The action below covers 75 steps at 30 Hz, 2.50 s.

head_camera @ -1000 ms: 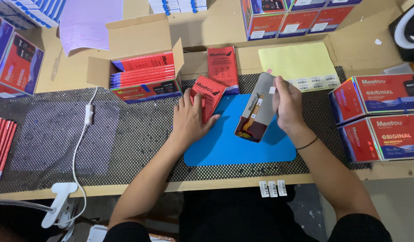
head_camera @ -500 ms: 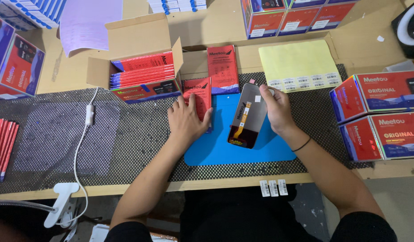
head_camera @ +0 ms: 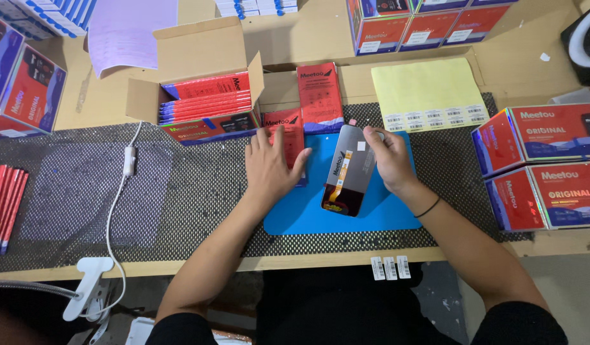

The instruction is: The person picks up a smartphone screen, removes a protective film from the front, applies a small sticker to the back, and then slides the screen into a red protective sleeve.

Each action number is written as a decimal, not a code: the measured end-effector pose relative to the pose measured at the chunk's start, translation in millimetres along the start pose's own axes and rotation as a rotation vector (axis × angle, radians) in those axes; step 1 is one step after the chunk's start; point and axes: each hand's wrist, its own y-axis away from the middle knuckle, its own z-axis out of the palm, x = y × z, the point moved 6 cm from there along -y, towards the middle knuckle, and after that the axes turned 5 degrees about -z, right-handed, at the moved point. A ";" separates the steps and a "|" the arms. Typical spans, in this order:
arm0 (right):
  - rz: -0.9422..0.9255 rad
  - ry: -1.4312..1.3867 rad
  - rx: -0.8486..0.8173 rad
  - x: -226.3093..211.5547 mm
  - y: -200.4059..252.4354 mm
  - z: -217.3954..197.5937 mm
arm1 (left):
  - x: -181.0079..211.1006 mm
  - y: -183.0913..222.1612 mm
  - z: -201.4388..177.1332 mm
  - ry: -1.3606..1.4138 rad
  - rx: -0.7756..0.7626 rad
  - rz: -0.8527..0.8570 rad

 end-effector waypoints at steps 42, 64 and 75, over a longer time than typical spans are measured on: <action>-0.226 0.053 -0.514 15.1 12.9 6.8 | 37.6 18.4 8.3 1.448 -0.223 0.034; -0.215 0.000 -0.353 20.4 8.6 -3.4 | 57.7 45.2 37.1 1.584 -0.300 -0.256; -0.200 -0.075 -0.368 57.6 9.4 -9.0 | 54.1 48.1 25.1 1.692 -0.323 -0.350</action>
